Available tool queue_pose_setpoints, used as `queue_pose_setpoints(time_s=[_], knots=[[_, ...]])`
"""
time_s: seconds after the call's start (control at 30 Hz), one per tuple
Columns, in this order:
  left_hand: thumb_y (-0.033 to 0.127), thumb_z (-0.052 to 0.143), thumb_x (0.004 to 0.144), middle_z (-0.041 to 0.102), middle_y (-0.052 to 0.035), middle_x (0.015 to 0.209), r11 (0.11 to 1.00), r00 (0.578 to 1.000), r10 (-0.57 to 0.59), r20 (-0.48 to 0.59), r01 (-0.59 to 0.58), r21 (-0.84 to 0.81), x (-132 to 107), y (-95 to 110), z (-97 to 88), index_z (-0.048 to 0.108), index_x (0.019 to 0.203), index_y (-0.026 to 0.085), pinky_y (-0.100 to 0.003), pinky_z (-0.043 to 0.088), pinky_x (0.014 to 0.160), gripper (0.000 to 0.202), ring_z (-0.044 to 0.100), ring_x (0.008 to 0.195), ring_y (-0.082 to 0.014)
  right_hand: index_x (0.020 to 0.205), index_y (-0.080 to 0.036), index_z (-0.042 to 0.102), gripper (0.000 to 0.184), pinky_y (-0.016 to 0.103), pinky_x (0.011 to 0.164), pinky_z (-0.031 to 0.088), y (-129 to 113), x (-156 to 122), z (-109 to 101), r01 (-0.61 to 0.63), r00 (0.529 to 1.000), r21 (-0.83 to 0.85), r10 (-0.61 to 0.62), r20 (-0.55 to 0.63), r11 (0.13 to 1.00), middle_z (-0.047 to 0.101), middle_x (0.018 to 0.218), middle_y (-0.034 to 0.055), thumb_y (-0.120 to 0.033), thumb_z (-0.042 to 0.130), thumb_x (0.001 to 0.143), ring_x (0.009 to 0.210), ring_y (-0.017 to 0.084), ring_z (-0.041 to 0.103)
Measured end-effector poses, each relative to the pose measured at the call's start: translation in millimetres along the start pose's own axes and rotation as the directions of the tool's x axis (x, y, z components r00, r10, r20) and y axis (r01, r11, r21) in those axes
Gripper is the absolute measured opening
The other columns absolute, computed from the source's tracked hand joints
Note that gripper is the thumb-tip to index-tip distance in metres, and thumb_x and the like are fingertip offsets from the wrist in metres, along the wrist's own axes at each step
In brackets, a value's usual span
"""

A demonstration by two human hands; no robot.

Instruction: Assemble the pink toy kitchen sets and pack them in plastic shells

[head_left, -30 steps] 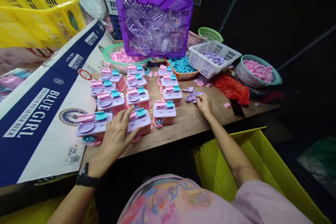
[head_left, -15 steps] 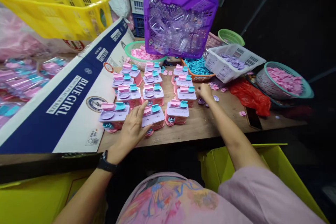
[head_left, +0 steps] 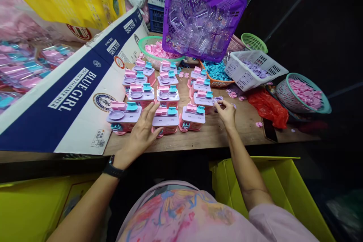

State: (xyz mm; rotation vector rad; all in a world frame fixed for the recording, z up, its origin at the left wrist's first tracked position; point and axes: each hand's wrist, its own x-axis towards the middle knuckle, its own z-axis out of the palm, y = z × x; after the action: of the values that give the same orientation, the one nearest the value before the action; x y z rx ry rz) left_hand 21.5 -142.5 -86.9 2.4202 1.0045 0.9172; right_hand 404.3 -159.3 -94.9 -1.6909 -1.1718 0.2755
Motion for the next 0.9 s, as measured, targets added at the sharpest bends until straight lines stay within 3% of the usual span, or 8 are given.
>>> queue_pose_setpoints(time_s=[0.17,0.27,0.37,0.47,0.53,0.67,0.77,0.9], knots=[[0.026,0.059,0.098,0.038,-0.0135,0.162,0.999,0.996,0.009,-0.086,-0.006,0.036,-13,9,-6.3,0.017,0.163,0.029,-0.053,0.035,0.126,0.078,0.036,0.153,-0.0302,0.086,-0.016,0.073,0.054,0.033,0.068,0.058,15,-18,-11,-0.107,0.983,0.222,0.137,-0.122,0.969,0.073,0.079,0.0054,-0.067,0.077,0.068,0.069,0.017,0.068],[0.028,0.059,0.098,0.04,-0.0142,0.16,0.999,0.996,-0.019,-0.09,0.023,0.035,-17,11,-4.9,0.016,0.163,0.029,-0.054,0.036,0.126,0.078,0.038,0.152,-0.0308,0.087,-0.017,0.073,0.048,0.035,0.071,0.059,7,-43,-16,-0.104,0.979,0.299,0.15,-0.135,0.949,0.074,0.081,0.0057,-0.061,0.08,0.07,0.071,0.018,0.07],[0.029,0.059,0.099,0.041,-0.0155,0.159,0.999,0.997,-0.052,-0.063,0.052,0.004,-20,10,1.6,0.015,0.163,0.027,-0.054,0.037,0.125,0.078,0.041,0.15,-0.0311,0.091,-0.021,0.075,0.035,0.04,0.078,0.062,-20,-72,-10,-0.059,0.996,0.361,0.081,-0.045,0.931,0.077,0.085,0.0053,-0.051,0.081,0.076,0.075,0.021,0.074],[0.029,0.059,0.098,0.041,-0.0171,0.159,0.998,0.997,-0.062,-0.052,0.06,-0.033,-22,9,8.1,0.014,0.163,0.026,-0.053,0.04,0.123,0.079,0.043,0.148,-0.0304,0.093,-0.025,0.078,0.021,0.042,0.083,0.064,-58,-93,10,0.077,0.982,0.354,-0.132,0.134,0.932,0.08,0.092,0.0056,-0.042,0.081,0.083,0.085,0.024,0.077],[0.028,0.059,0.098,0.042,-0.0171,0.158,0.998,0.995,-0.057,-0.084,0.056,-0.019,-25,9,10.1,0.016,0.162,0.024,-0.052,0.04,0.123,0.077,0.043,0.148,-0.0297,0.095,-0.026,0.079,0.012,0.042,0.085,0.063,-80,-97,28,0.226,0.91,0.342,-0.323,0.261,0.912,0.081,0.097,0.006,-0.035,0.077,0.088,0.09,0.025,0.077],[0.027,0.058,0.099,0.05,-0.0163,0.15,0.995,0.982,-0.056,-0.178,0.069,0.066,-32,10,7.2,0.028,0.157,0.022,-0.05,0.041,0.121,0.065,0.047,0.143,-0.0291,0.1,-0.025,0.078,0.01,0.041,0.089,0.06,-102,-88,67,0.486,0.682,0.356,-0.601,0.417,0.798,0.081,0.101,0.0057,-0.027,0.069,0.095,0.093,0.023,0.075],[0.023,0.053,0.1,0.056,-0.0155,0.142,0.988,0.978,-0.065,-0.199,0.09,0.122,-35,12,2.5,0.039,0.15,0.021,-0.05,0.044,0.116,0.053,0.053,0.135,-0.0291,0.107,-0.023,0.076,0.014,0.04,0.085,0.059,-103,-76,89,0.593,0.539,0.371,-0.695,0.477,0.715,0.081,0.101,0.0053,-0.025,0.067,0.097,0.092,0.023,0.07],[0.014,0.048,0.098,0.06,-0.0145,0.139,0.984,0.987,-0.047,-0.152,0.072,0.161,-32,11,-0.9,0.051,0.141,0.018,-0.049,0.045,0.112,0.043,0.052,0.13,-0.0293,0.116,-0.022,0.074,0.021,0.041,0.086,0.058,-103,-64,105,0.667,0.372,0.373,-0.723,0.583,0.644,0.078,0.111,0.0079,-0.021,0.061,0.1,0.097,0.024,0.065]])
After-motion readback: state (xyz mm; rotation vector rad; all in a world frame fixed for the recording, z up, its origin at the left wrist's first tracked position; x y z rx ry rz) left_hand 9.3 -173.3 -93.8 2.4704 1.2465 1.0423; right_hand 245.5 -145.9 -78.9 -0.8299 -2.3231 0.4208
